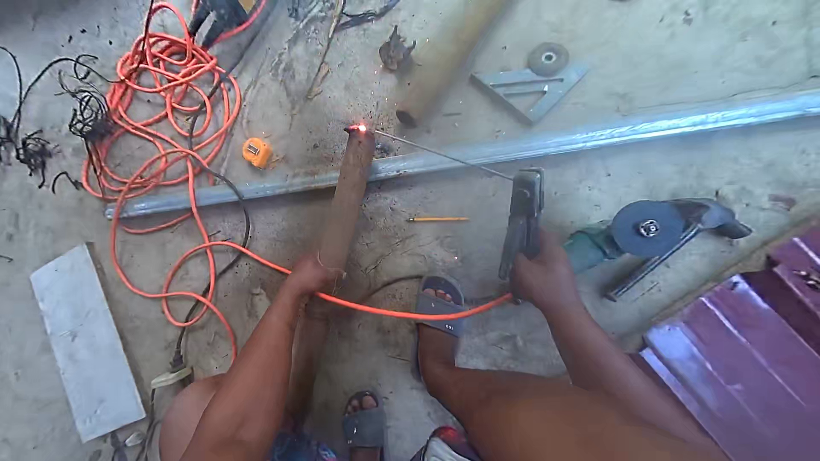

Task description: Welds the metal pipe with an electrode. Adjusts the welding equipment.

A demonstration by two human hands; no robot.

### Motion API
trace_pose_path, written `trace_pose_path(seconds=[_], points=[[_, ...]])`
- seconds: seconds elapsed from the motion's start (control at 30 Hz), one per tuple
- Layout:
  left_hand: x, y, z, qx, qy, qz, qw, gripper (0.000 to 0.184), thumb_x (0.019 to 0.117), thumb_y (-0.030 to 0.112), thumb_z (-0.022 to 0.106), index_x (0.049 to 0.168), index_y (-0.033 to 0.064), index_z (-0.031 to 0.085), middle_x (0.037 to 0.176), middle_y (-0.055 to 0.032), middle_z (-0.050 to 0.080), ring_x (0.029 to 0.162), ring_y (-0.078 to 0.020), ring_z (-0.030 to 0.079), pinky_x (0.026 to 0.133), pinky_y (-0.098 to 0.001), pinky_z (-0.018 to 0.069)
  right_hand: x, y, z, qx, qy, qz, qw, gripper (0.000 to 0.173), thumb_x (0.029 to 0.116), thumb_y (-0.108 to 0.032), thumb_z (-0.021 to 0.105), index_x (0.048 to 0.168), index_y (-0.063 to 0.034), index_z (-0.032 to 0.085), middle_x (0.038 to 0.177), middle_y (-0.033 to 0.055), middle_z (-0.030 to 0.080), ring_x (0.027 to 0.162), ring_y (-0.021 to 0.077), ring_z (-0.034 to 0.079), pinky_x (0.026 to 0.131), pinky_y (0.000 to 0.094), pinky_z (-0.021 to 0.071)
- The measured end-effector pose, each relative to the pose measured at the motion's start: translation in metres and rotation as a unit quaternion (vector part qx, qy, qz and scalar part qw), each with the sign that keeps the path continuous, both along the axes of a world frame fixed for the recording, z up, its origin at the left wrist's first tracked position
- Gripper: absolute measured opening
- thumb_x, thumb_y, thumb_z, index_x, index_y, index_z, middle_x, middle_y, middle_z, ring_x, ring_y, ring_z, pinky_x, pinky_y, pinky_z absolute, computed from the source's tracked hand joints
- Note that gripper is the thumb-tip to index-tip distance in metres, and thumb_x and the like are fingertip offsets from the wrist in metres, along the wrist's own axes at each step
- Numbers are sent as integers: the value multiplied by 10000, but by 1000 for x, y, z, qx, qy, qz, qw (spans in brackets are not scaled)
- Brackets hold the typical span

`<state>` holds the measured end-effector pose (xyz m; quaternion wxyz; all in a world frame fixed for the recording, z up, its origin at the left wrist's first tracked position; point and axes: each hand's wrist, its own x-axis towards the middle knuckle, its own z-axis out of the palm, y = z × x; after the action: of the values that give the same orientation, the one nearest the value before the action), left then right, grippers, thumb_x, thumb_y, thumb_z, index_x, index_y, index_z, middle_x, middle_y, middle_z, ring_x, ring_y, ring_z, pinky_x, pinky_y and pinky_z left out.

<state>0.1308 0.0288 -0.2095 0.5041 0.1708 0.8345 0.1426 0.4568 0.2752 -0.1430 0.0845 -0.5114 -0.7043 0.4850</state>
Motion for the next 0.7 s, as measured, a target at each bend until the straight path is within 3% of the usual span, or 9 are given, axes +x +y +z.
trace_pose_path(seconds=[0.13,0.27,0.37,0.43,0.7], points=[[-4,-1,-18,37,-46,22,998,667,780,212,869,1346,30,567,1176,-166,704,1082,-244,703,980,-485,571,0,8,0,-9,34,-31,999,457,880,-122,577,1327,-59,505,832,50,626,640,103,636,614,338,568],[-5,0,-22,37,-68,33,996,731,773,182,863,1397,26,514,1206,-147,696,1085,-206,701,978,-434,578,-5,16,9,-7,31,-25,999,411,886,-136,592,1286,-60,536,789,10,617,605,62,620,587,289,556],[-5,7,-15,0,-67,20,998,772,772,201,877,1423,38,497,1230,-155,685,1118,-222,690,1003,-453,561,-12,16,14,16,24,-9,1000,444,869,-168,581,1300,-69,556,843,-6,624,654,13,604,611,243,530],[-2,9,-12,-16,-61,23,998,813,758,202,888,1440,45,474,1242,-163,676,1132,-238,685,1008,-463,558,-16,14,15,22,24,-8,999,457,863,-175,576,1304,-57,557,903,11,639,726,8,611,663,246,524],[8,15,-9,-32,-24,29,999,875,729,218,888,1470,65,449,1264,-167,665,1157,-255,669,1018,-487,543,-8,21,19,16,2,-2,1000,475,866,-190,571,1322,-58,556,961,29,675,799,10,643,719,255,544]])
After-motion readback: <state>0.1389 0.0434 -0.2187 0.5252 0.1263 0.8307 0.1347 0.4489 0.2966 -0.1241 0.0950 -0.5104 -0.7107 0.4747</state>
